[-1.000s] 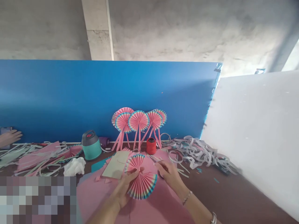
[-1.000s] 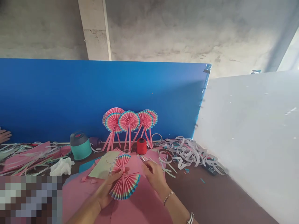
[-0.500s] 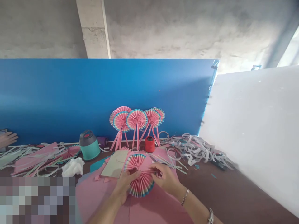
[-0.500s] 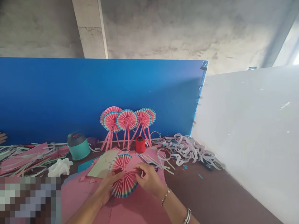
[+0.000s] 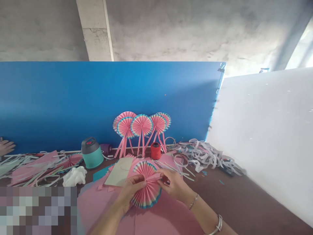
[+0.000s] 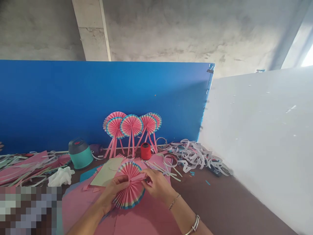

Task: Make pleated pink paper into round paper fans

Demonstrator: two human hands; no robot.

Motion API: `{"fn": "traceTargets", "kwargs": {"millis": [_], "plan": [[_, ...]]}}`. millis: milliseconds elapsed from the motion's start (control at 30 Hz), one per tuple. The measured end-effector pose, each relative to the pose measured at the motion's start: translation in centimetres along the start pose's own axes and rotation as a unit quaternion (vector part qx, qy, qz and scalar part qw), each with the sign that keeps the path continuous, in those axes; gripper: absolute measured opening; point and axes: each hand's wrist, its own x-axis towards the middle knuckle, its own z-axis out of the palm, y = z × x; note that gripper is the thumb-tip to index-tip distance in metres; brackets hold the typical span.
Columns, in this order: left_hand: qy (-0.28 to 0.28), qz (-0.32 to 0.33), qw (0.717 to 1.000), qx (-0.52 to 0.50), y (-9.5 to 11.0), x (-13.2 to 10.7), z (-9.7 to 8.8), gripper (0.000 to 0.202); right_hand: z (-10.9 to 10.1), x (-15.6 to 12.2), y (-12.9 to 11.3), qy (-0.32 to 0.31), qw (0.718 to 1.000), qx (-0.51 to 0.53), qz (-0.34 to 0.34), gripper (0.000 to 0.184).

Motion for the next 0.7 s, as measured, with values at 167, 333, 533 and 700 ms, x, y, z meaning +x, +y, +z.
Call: {"fn": "traceTargets", "kwargs": {"millis": [167, 333, 533, 700], "plan": [[-0.004, -0.01, 1.0, -0.015, 0.1, -0.2, 0.1, 0.031, 0.4, 0.1, -0.1, 0.001, 0.996, 0.076, 0.056, 0.026], [-0.004, -0.016, 1.0, -0.02, -0.1, -0.2, 0.1, 0.033, 0.4, 0.2, -0.4, 0.009, 0.991, 0.113, 0.074, 0.019], [0.02, -0.005, 1.0, -0.02, 0.1, -0.1, 0.4, 0.035, 0.3, 0.3, -0.9, 0.078, 0.99, 0.112, 0.035, 0.016], [0.066, 0.037, 0.996, -0.044, 0.2, 0.1, 0.6, 0.038, 0.7, 0.4, -1.5, 0.085, 0.989, 0.104, 0.061, 0.015]]}}
